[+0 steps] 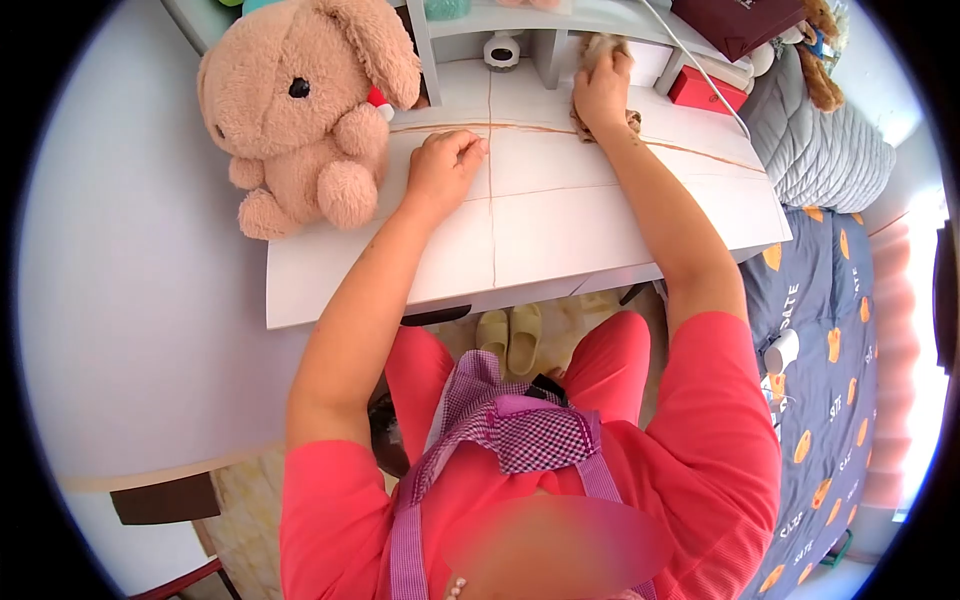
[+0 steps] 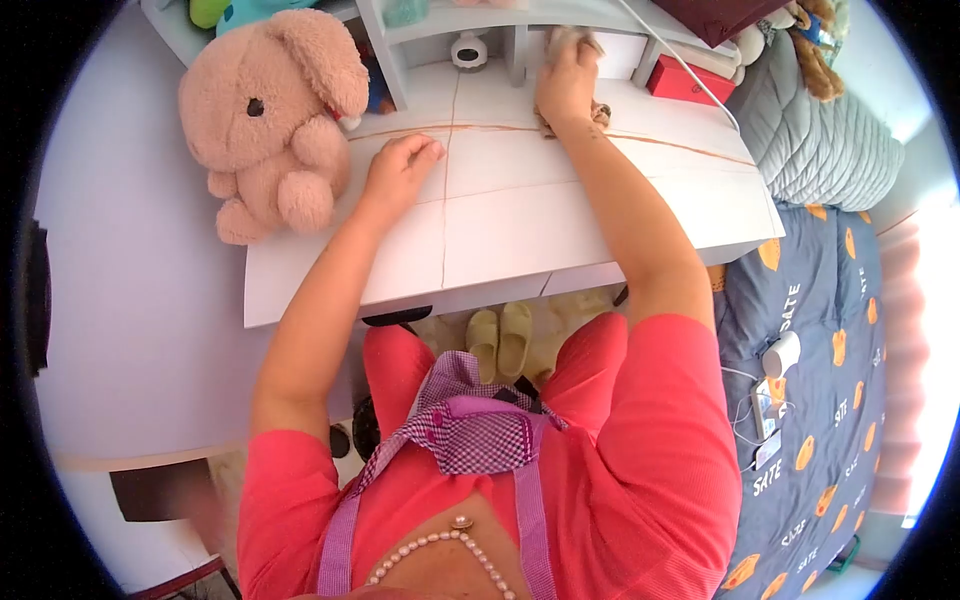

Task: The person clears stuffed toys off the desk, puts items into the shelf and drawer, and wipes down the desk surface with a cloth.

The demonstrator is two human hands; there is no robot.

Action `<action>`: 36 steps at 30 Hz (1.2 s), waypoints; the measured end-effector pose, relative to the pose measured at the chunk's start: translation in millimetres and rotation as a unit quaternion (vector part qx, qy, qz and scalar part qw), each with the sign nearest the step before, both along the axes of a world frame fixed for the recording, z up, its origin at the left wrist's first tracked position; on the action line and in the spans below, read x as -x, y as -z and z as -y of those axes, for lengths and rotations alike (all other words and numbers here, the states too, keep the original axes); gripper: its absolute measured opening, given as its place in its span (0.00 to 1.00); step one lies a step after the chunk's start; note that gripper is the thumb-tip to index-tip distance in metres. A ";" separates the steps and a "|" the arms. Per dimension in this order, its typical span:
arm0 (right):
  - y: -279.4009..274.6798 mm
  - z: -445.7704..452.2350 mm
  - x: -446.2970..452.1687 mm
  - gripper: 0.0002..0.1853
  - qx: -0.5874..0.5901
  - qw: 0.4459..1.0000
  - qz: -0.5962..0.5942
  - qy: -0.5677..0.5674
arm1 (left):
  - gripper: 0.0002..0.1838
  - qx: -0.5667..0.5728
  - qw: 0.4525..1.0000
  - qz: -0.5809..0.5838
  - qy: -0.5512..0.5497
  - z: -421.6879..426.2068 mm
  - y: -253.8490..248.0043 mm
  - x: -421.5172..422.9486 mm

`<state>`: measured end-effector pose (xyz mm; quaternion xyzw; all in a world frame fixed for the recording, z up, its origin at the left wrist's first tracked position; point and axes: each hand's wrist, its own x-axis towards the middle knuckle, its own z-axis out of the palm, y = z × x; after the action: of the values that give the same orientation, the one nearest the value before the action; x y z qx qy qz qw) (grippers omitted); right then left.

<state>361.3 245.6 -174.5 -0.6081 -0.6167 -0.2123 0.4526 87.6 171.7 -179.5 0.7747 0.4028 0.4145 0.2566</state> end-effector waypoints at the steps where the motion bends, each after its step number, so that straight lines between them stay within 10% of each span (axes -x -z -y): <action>1: -4.5 7.2 3.6 0.33 0.019 0.998 0.059 -0.030 | 0.13 -0.003 1.000 -0.001 -0.002 1.1 -1.0 -0.7; 9: -24.3 37.5 -8.9 0.27 0.142 0.957 0.234 0.098 | 0.12 -0.033 0.999 -0.010 0.016 -0.3 2.0 2.6; 17: -15.2 32.9 -46.7 0.23 0.243 0.944 0.017 0.224 | 0.11 -0.016 1.000 0.008 0.021 1.5 2.2 2.6; 28: -26.3 49.7 -11.6 0.20 0.193 0.959 0.166 -0.122 | 0.11 -0.054 0.998 -0.024 0.001 -2.8 4.4 -1.7; 36: -29.6 52.7 -7.2 0.22 0.255 0.946 0.163 0.120 | 0.10 -0.024 1.000 -0.014 0.010 2.2 3.5 1.3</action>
<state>368.5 192.9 -145.0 -0.7296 -0.6383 -0.1966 0.1470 86.4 169.4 -183.0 0.7907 0.3880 0.4104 0.2361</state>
